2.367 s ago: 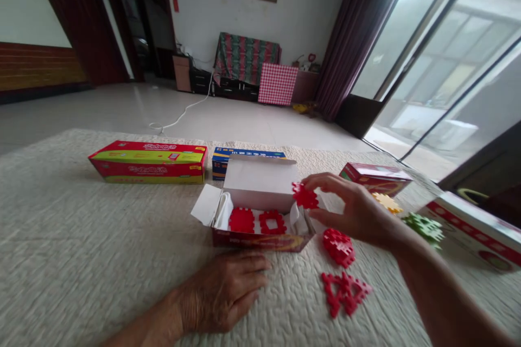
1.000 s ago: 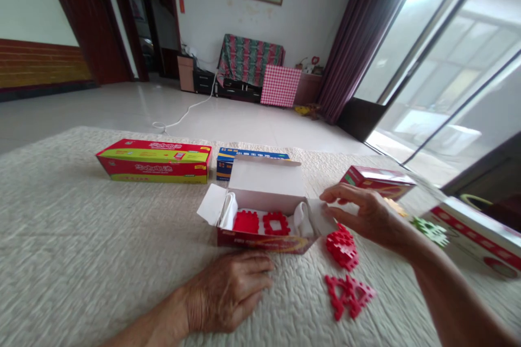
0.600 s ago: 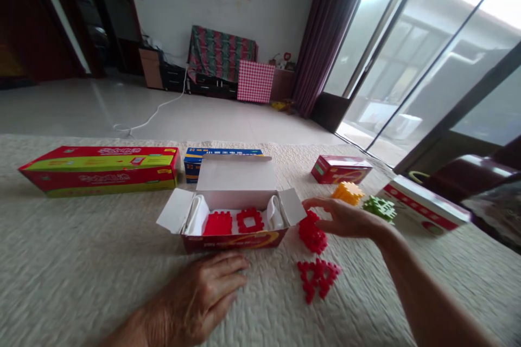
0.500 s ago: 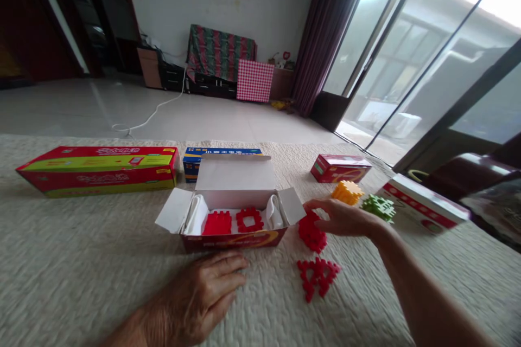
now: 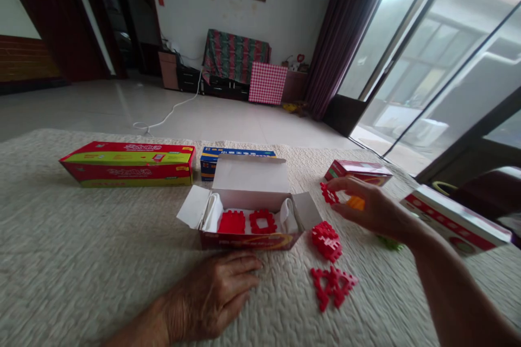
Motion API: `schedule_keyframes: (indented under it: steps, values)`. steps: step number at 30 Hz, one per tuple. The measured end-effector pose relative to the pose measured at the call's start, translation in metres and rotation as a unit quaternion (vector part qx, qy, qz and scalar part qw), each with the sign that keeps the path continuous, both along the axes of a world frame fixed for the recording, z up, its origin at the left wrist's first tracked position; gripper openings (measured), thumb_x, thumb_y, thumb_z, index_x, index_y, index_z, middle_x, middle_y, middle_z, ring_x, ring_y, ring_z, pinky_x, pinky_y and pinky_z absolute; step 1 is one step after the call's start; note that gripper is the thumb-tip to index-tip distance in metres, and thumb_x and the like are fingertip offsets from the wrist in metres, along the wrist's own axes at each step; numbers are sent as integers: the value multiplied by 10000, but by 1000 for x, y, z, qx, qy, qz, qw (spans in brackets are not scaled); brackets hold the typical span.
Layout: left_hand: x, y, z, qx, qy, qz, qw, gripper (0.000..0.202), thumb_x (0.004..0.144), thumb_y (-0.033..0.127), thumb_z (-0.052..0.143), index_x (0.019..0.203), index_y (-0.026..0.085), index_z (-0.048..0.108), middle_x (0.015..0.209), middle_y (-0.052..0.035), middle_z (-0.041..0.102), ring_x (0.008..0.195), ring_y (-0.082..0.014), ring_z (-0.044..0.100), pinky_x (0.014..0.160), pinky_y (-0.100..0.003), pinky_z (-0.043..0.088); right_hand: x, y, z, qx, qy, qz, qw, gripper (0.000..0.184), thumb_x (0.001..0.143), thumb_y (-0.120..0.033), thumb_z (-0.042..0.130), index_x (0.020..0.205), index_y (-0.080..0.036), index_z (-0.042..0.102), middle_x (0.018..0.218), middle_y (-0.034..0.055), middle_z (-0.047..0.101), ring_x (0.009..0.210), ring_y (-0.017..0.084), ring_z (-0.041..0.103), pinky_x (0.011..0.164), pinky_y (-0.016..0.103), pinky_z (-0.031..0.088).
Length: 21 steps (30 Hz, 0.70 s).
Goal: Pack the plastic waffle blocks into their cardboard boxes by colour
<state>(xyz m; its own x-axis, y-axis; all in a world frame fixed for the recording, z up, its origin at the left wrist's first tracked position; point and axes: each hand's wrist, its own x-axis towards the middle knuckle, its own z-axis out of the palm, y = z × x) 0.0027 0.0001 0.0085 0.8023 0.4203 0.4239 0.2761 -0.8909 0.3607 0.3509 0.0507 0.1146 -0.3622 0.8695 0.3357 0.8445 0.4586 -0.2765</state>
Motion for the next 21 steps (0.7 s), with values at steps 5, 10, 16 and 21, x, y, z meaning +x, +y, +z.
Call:
schedule_keyframes:
  steps: [5, 10, 16, 21]
  values:
    - [-2, -1, -2, 21, 2, 11, 1000, 275, 917, 141, 489, 1152, 166, 627, 1251, -81, 662, 1186, -168, 604, 1039, -288, 483, -77, -2, 23, -30, 46, 163, 985, 296, 831, -234, 632, 1126, -215, 636, 1134, 57, 678, 1015, 178, 637, 912, 329, 503]
    - [-2, -1, -5, 30, -8, 12, 999, 259, 923, 147, 494, 1149, 167, 619, 1254, -83, 657, 1200, -166, 592, 1042, -282, 479, -113, 10, 11, -68, -10, 197, 978, 236, 779, -160, 657, 1010, -209, 659, 977, 29, 689, 895, 155, 624, 857, 310, 483]
    - [-1, -1, -5, 31, -13, 12, 999, 250, 927, 147, 482, 1140, 164, 613, 1242, -90, 663, 1192, -176, 599, 1027, -301, 496, -108, 10, 4, -100, -29, 196, 975, 275, 775, -175, 665, 1045, -218, 645, 986, 28, 680, 876, 149, 609, 832, 285, 471]
    - [-2, -1, -6, 33, -15, 11, 999, 253, 935, 148, 479, 1145, 174, 617, 1237, -89, 667, 1200, -178, 596, 1034, -308, 493, -111, 11, 3, -99, -37, 177, 979, 238, 747, -159, 663, 977, -216, 646, 952, 29, 669, 852, 151, 598, 807, 281, 472]
